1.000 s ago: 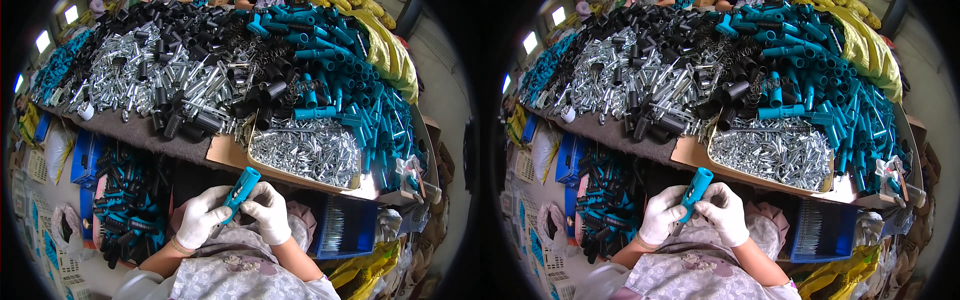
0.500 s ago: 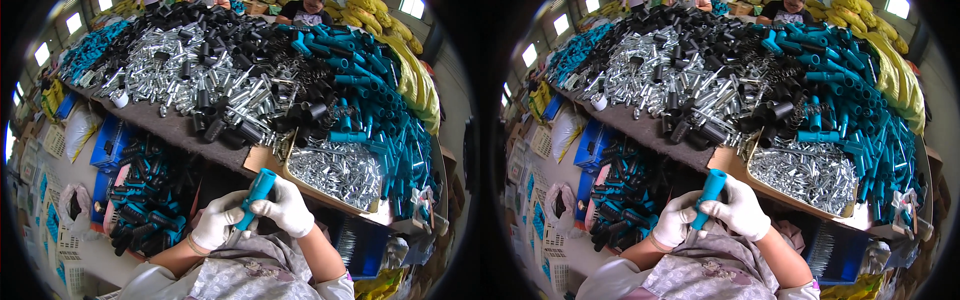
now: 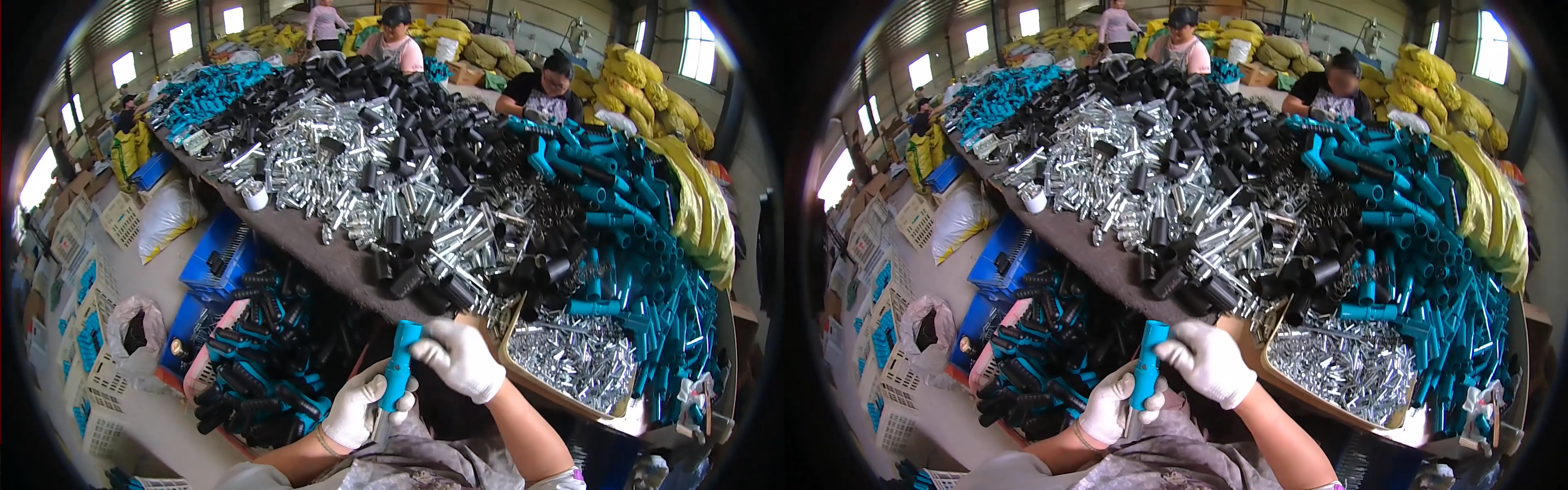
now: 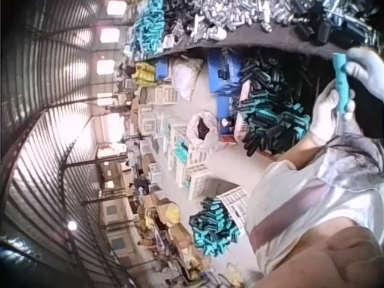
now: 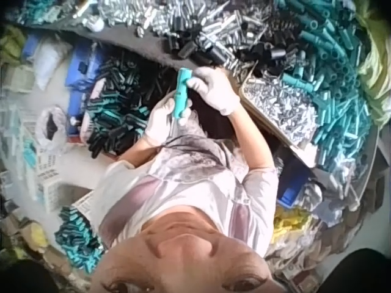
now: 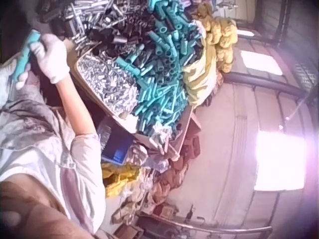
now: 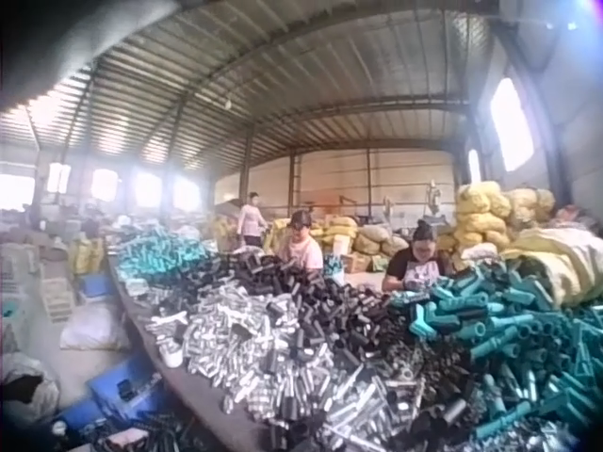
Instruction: Assembling mechanical hardware components including metal tubes, springs, and plastic handles at a factory workstation.
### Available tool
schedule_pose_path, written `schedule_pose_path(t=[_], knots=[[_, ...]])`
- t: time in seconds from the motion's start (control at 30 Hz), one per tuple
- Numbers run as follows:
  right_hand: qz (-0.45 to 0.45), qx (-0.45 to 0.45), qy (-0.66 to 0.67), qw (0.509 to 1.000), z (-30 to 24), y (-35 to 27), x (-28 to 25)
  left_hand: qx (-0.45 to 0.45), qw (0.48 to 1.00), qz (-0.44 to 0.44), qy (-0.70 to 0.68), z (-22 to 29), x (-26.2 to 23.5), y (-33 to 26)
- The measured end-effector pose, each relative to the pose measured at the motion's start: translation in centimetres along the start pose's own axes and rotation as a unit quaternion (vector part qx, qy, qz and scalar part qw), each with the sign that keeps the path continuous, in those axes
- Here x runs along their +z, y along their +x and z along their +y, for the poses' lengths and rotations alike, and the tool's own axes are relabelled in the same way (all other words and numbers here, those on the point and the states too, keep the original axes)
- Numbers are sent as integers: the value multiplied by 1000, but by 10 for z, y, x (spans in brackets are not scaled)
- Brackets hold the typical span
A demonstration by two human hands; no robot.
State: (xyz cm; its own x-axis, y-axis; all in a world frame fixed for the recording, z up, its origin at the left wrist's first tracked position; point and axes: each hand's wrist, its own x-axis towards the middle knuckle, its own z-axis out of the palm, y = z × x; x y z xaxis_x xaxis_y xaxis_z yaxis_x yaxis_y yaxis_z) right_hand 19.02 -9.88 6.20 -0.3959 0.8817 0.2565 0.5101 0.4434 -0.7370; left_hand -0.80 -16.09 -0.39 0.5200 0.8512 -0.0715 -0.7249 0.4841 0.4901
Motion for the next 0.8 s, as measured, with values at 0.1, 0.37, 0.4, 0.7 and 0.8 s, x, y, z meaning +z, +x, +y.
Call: schedule_pose_path(t=[0.1, 0.37, 0.4, 0.7, 0.8], knots=[[123, -135, -225, 957, -5, 36, -4, 28, 999, 26, 0, 4, -6, 2], [-45, -227, -558, 797, 35, 93, 45, 67, 997, 46, -17, 11, -7, -8], [-66, -214, -574, 787, 35, 96, 46, 67, 996, 48, -15, 10, -10, -9], [71, -238, -479, 842, 37, 97, 10, 47, 998, 50, -4, 6, -7, 5], [274, -174, -234, 917, 15, 73, -16, 37, 997, 55, 28, 5, -5, 4]])
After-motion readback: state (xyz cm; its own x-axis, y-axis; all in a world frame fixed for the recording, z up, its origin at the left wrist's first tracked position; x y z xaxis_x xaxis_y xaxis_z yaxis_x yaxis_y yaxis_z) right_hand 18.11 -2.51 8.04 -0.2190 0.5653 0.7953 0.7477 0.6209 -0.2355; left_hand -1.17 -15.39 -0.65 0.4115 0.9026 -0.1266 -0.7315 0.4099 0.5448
